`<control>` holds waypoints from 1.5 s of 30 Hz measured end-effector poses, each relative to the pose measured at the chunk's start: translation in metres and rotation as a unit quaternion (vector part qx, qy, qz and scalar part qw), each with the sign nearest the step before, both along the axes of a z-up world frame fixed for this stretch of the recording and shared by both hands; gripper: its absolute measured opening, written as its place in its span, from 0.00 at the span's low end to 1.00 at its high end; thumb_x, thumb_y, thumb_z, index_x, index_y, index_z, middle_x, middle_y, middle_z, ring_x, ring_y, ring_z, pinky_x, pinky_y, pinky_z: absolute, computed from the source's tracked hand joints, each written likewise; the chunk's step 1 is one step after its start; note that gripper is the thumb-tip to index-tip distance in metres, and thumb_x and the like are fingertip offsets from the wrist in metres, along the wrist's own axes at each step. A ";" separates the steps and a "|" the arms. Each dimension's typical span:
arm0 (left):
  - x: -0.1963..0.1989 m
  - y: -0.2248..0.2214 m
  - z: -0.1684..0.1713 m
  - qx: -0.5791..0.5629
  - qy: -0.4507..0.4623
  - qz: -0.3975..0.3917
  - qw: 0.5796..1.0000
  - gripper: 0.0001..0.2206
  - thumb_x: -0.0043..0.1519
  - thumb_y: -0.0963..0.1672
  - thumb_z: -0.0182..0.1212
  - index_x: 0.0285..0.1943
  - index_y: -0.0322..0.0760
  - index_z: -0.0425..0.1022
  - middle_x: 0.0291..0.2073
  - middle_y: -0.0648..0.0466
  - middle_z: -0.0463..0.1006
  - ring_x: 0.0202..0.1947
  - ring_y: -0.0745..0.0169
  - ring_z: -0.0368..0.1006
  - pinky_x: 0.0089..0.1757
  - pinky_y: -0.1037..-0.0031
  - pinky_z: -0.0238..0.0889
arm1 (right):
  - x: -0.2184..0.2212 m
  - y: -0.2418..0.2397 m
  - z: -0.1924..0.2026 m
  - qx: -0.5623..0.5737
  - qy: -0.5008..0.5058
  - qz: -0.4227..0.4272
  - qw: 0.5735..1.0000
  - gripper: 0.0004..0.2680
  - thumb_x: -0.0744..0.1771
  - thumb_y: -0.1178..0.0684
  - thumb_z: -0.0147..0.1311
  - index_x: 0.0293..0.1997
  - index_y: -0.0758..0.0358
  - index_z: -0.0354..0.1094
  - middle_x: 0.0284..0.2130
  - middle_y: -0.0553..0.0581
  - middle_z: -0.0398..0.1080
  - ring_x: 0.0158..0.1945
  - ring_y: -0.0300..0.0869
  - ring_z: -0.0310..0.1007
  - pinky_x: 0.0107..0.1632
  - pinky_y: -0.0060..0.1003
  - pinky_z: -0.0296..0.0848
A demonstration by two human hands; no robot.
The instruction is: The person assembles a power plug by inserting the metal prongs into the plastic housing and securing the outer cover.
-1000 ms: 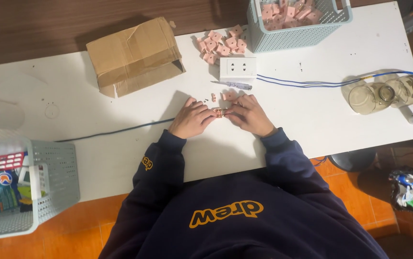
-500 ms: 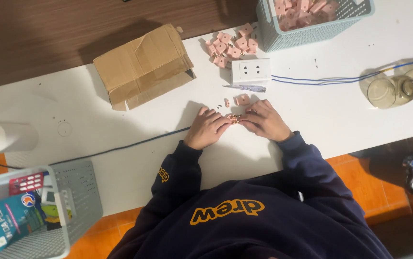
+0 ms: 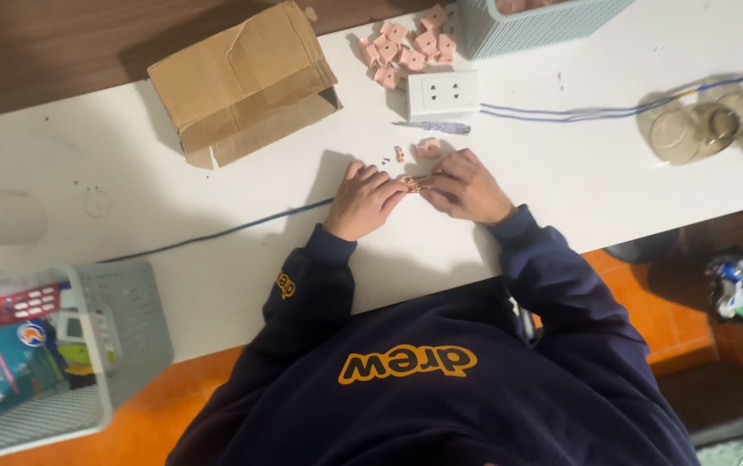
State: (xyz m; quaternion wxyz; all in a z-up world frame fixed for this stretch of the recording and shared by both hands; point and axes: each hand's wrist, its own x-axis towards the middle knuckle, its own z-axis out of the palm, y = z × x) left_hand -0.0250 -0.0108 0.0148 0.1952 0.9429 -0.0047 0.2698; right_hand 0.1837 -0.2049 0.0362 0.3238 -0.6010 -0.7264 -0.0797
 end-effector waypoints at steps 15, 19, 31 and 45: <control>-0.014 -0.041 -0.010 0.042 0.009 0.156 0.987 0.08 0.78 0.52 0.63 0.55 0.53 0.84 0.35 0.61 0.76 0.44 0.60 0.77 0.59 0.54 0.64 | 0.011 -0.001 -0.006 -0.016 0.020 0.035 0.999 0.06 0.73 0.48 0.64 0.46 0.55 0.85 0.36 0.55 0.75 0.43 0.49 0.78 0.51 0.45 0.70; -0.015 -0.043 -0.009 0.066 -0.014 0.166 0.984 0.08 0.78 0.52 0.62 0.54 0.53 0.83 0.36 0.61 0.75 0.43 0.61 0.76 0.58 0.56 0.64 | 0.012 0.001 -0.007 -0.023 0.041 0.030 0.998 0.05 0.72 0.49 0.66 0.45 0.54 0.86 0.34 0.54 0.78 0.43 0.48 0.80 0.53 0.44 0.71; -0.009 -0.046 -0.021 0.142 -0.022 0.200 0.969 0.06 0.75 0.51 0.64 0.51 0.53 0.82 0.37 0.62 0.73 0.41 0.61 0.75 0.56 0.58 0.64 | 0.014 0.000 -0.004 -0.020 0.077 0.022 0.997 0.03 0.71 0.51 0.68 0.47 0.50 0.86 0.34 0.51 0.80 0.44 0.45 0.82 0.56 0.42 0.70; -0.011 -0.045 -0.019 0.172 -0.023 0.187 0.967 0.08 0.75 0.52 0.62 0.52 0.53 0.83 0.38 0.61 0.73 0.42 0.58 0.76 0.56 0.58 0.64 | 0.006 -0.009 0.024 -0.010 0.097 -0.003 0.995 0.03 0.71 0.50 0.67 0.46 0.50 0.85 0.31 0.51 0.77 0.41 0.46 0.81 0.55 0.42 0.69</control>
